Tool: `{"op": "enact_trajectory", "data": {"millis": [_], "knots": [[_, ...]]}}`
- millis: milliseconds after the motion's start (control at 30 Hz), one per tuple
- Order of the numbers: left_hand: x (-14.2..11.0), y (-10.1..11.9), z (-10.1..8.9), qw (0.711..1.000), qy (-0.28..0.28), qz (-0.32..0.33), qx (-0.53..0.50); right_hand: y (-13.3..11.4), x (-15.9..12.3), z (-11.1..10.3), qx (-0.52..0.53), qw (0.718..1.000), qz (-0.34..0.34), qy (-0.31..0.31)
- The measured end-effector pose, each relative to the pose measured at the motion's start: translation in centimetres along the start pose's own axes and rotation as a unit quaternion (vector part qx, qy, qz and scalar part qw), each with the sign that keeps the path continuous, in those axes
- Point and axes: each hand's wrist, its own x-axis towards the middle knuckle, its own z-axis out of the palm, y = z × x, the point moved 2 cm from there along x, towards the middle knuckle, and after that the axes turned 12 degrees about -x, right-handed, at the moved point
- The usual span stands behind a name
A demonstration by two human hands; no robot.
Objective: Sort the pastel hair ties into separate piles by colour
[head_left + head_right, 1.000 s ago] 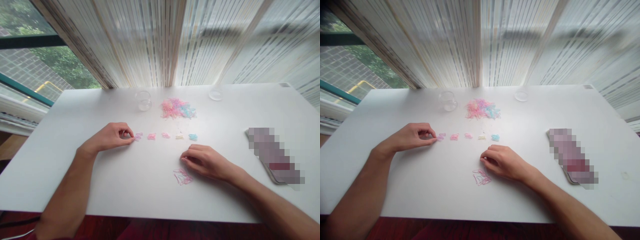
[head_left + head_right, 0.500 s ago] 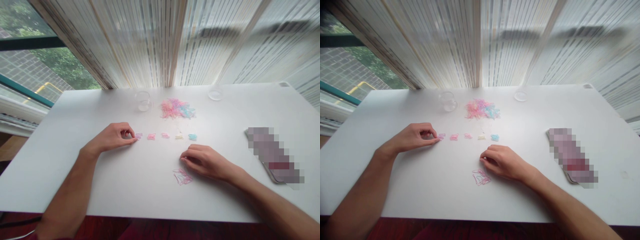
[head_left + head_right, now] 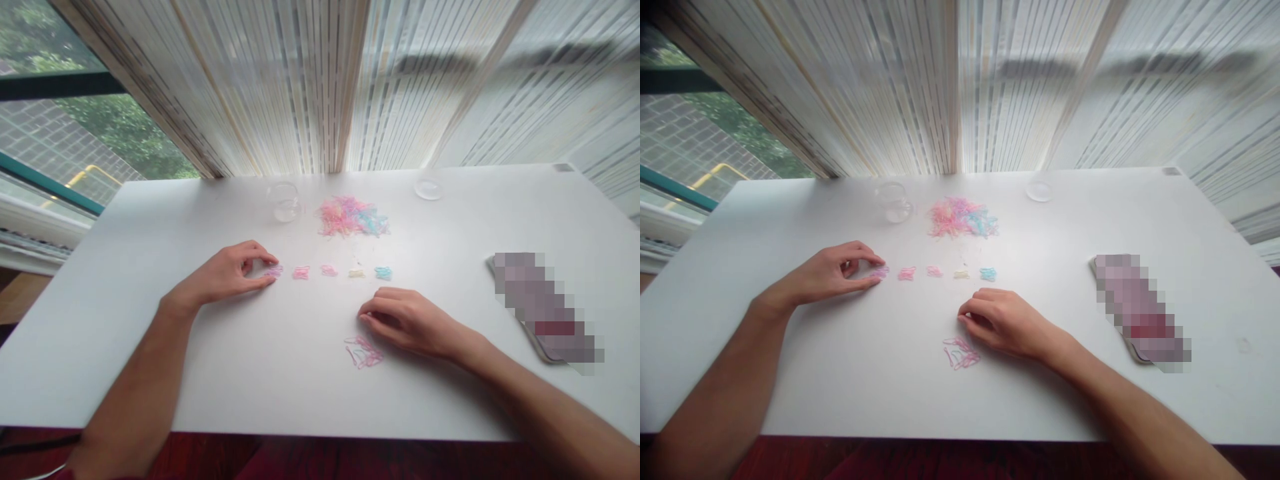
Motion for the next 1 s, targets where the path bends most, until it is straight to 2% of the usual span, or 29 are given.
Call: {"op": "enact_trajectory", "data": {"millis": [433, 600, 700, 733, 800, 867, 1000], "knots": [[0.0, -0.1, -0.1, 1.000, -0.001, 0.021, -0.015, 0.2, -0.1, 0.2, 0.004, 1.000, 0.002, -0.001], [-0.1, 0.4, 0.3, 0.997, 0.043, 0.069, -0.012, 0.4, -0.1, 0.0, 0.008, 1.000, 0.000, 0.010], [-0.1, 2.2, 1.8, 0.988, 0.066, 0.137, -0.023, 0.5, -0.1, -0.2, 0.014, 1.000, 0.006, 0.018], [-0.2, 3.0, 2.6, 0.985, 0.052, 0.164, -0.032, 0.5, 0.0, -0.3, 0.019, 1.000, 0.009, 0.015], [-0.6, 4.9, 4.6, 0.975, 0.010, 0.219, -0.045, 0.4, 0.0, -0.4, 0.031, 0.999, 0.012, 0.002], [-1.1, 6.4, 6.8, 0.964, -0.057, 0.256, -0.033, 0.2, 0.0, -0.6, 0.042, 0.999, 0.012, -0.016], [-1.6, 7.9, 9.9, 0.950, -0.128, 0.286, 0.004, -0.3, -0.1, -0.8, 0.043, 0.998, 0.010, -0.050]]}}
